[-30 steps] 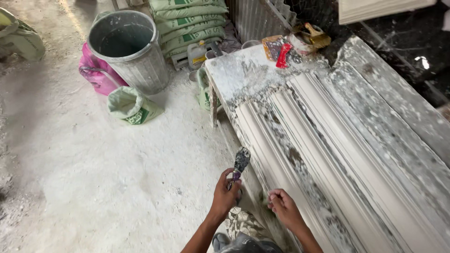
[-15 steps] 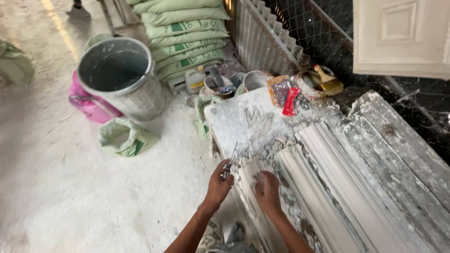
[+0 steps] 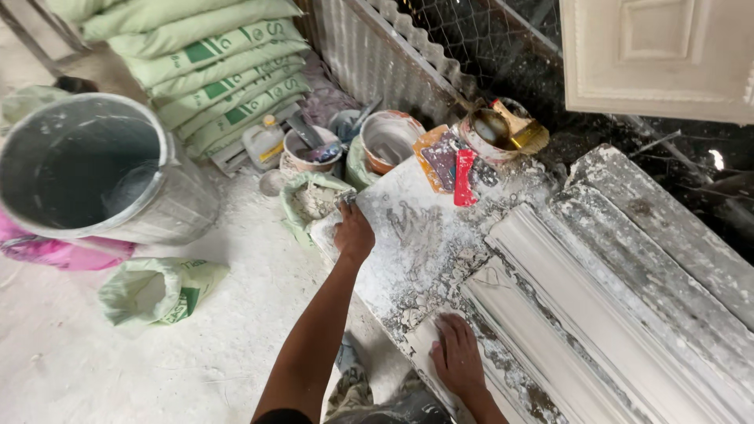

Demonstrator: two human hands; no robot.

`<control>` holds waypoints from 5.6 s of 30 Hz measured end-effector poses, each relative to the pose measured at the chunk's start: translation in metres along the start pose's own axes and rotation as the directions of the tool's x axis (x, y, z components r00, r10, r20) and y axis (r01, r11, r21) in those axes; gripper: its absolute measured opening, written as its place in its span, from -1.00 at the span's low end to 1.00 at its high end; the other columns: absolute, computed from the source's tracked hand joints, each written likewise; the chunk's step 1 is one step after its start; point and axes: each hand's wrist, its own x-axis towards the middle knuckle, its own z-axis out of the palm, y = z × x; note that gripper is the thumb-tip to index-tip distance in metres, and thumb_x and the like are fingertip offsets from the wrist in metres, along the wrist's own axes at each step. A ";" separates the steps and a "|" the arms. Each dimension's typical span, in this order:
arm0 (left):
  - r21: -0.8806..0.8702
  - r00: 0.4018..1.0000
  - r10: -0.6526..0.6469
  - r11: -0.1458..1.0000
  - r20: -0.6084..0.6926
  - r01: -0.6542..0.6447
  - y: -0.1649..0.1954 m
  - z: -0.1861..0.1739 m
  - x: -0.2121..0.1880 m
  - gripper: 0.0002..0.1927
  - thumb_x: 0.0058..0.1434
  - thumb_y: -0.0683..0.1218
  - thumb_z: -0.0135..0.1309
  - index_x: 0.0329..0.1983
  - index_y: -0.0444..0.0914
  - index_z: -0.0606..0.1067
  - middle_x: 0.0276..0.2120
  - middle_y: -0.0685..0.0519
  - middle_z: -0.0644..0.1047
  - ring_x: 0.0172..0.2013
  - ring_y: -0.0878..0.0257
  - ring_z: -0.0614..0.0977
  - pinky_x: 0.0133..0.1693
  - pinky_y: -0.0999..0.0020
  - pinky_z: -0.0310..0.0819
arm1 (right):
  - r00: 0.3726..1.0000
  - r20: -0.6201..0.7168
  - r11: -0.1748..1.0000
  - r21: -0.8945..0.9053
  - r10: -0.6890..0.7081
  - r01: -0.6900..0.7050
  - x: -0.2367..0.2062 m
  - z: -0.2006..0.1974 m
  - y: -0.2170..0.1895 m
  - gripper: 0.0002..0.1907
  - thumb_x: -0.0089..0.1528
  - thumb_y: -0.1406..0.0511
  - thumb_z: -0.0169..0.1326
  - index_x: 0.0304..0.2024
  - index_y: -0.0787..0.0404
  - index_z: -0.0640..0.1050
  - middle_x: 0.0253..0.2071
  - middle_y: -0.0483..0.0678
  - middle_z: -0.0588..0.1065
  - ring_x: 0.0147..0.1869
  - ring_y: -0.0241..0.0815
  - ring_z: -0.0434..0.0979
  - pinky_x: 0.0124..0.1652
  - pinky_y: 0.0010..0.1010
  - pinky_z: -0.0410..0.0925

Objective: The person cleans white decorative plaster molding pieces in a workshop. They use a red scraper to remove dried plaster residue from the surface, wipe with a cloth, then use a small scraping tool by hand to clean plaster out of the grooved flutes of the moldings, working along each piece.

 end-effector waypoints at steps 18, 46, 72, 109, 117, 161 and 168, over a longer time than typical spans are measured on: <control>-0.325 0.924 0.339 0.866 -0.175 -0.379 -0.010 -0.012 -0.069 -0.25 0.15 -0.22 -0.03 0.46 -0.46 0.18 0.03 -0.47 0.43 -0.20 -0.30 0.64 -0.18 0.03 0.62 | 0.993 0.087 0.996 -0.063 0.074 -0.069 0.003 0.002 -0.002 -0.55 0.21 0.25 0.01 0.14 0.26 0.43 0.22 0.11 0.37 0.37 0.17 0.29 0.29 -0.01 0.18; -0.129 0.908 0.382 0.905 -0.171 -0.406 0.020 -0.037 -0.001 -0.40 0.30 -0.06 -0.07 0.36 -0.44 0.29 -0.48 -0.20 0.61 -0.54 -0.15 0.64 -0.51 -0.10 0.50 | 0.993 0.081 0.995 -0.054 0.091 -0.086 0.005 0.001 -0.003 -0.55 0.20 0.23 0.03 0.13 0.26 0.46 0.20 0.08 0.38 0.34 0.13 0.31 0.26 -0.02 0.22; 0.549 0.882 0.007 0.780 0.472 -0.300 0.016 -0.128 0.076 -0.71 0.20 -0.11 0.11 -0.03 -0.21 0.66 0.02 -0.08 0.65 0.04 0.00 0.67 -0.02 0.11 0.58 | 0.987 0.057 0.989 -0.027 0.149 -0.148 0.001 0.002 -0.003 -0.56 0.20 0.22 0.06 0.13 0.16 0.51 0.22 0.00 0.41 0.37 0.11 0.30 0.28 -0.04 0.24; -0.318 0.995 -0.013 0.947 0.100 0.044 -0.253 0.021 -0.192 -0.55 0.41 -0.06 -0.11 0.29 -0.35 0.22 -0.05 -0.31 0.48 -0.35 -0.07 0.59 -0.42 0.20 0.55 | 0.993 0.056 0.994 -0.054 0.101 -0.098 0.001 0.002 -0.004 -0.57 0.23 0.23 0.04 0.14 0.21 0.48 0.21 0.06 0.39 0.37 0.15 0.30 0.29 0.00 0.21; -0.148 0.916 0.391 0.915 0.093 -0.375 -0.169 0.058 -0.205 -0.31 0.34 -0.29 -0.14 0.55 -0.13 0.09 0.11 -0.50 0.29 -0.06 -0.20 0.52 -0.16 0.04 0.65 | 0.996 0.058 0.997 -0.043 0.061 -0.058 0.005 -0.001 -0.005 -0.57 0.22 0.26 0.05 0.13 0.26 0.47 0.18 0.09 0.41 0.36 0.15 0.31 0.30 -0.01 0.21; -0.528 0.998 -0.039 0.849 -0.039 0.013 0.098 0.084 -0.528 -0.22 0.19 -0.26 -0.11 0.45 -0.60 -0.06 0.38 -0.52 0.07 0.12 -0.50 0.48 0.06 -0.04 0.55 | 0.789 0.567 0.946 0.047 0.239 -0.320 -0.111 -0.026 0.048 -0.43 0.34 0.00 -0.07 -0.44 0.38 0.57 -0.49 0.31 0.53 -0.34 0.34 0.58 -0.27 0.06 0.42; -0.607 0.997 -0.070 0.793 -0.016 0.046 0.088 0.089 -0.509 -0.24 0.17 -0.28 -0.13 0.42 -0.61 -0.04 0.36 -0.54 0.08 0.17 -0.47 0.42 0.16 -0.06 0.45 | 0.816 0.542 0.954 0.081 0.202 -0.290 -0.095 -0.008 0.046 -0.45 0.37 0.03 -0.11 -0.41 0.36 0.56 -0.48 0.31 0.54 -0.32 0.37 0.57 -0.24 0.10 0.42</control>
